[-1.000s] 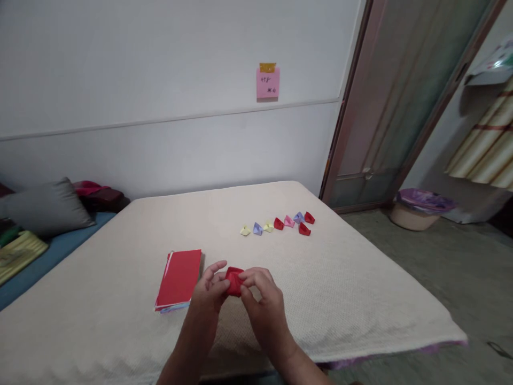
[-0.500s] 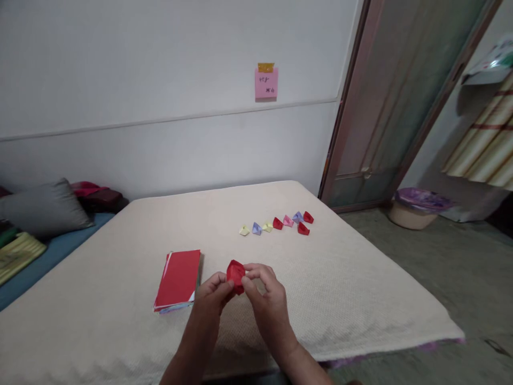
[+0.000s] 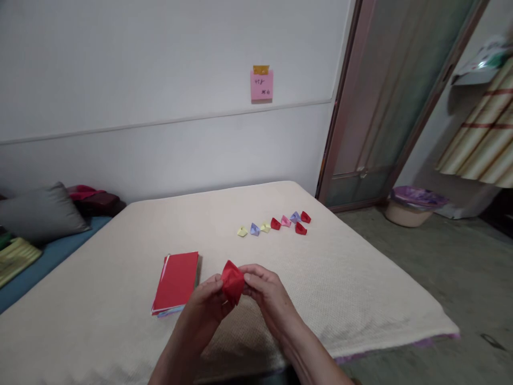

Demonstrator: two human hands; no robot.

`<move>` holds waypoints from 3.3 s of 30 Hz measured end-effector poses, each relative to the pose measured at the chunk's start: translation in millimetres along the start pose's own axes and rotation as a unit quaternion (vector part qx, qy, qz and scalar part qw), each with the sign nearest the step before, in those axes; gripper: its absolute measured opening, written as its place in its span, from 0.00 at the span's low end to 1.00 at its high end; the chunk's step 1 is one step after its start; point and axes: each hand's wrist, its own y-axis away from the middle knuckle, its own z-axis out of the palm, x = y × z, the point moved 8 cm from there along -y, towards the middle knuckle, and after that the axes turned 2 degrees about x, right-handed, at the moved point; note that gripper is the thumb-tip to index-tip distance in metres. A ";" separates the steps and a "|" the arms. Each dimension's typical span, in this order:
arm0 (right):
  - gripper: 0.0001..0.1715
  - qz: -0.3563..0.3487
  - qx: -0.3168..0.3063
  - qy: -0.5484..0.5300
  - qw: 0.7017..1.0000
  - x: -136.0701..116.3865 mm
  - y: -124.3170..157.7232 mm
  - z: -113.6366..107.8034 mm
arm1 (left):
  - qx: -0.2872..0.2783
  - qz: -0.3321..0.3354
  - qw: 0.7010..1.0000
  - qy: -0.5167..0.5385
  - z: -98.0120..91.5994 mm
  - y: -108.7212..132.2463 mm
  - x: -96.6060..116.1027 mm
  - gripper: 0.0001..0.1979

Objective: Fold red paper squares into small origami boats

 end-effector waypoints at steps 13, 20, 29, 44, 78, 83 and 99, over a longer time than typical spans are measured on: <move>0.10 -0.029 0.037 0.051 0.998 -0.6 -2.2 -9.3 | 0.021 -0.011 0.998 -0.066 -4.8 -1.9 -1.5 0.08; 0.11 -0.014 0.024 0.026 0.999 2.7 -2.1 -5.2 | 0.018 0.006 0.997 -0.081 -1.7 0.4 2.3 0.07; 0.10 0.054 -0.028 -0.101 0.993 15.3 -3.1 0.7 | -0.002 0.033 0.998 -0.044 2.5 0.8 4.3 0.11; 0.10 0.061 -0.028 -0.137 0.988 24.3 -6.0 -2.5 | 0.018 0.050 0.992 -0.117 -2.0 0.5 6.0 0.07; 0.09 0.025 0.059 -0.083 0.994 25.1 -9.5 -16.2 | 0.085 0.047 0.970 -0.221 -5.8 2.1 6.8 0.10; 0.14 0.006 0.112 -0.051 0.992 20.1 -8.6 -23.1 | 0.084 0.024 0.976 -0.198 -6.3 3.0 2.4 0.08; 0.13 -0.090 0.159 0.154 0.971 -1.0 -2.0 -19.5 | 0.123 0.089 0.967 -0.203 -19.8 -7.2 -4.2 0.10</move>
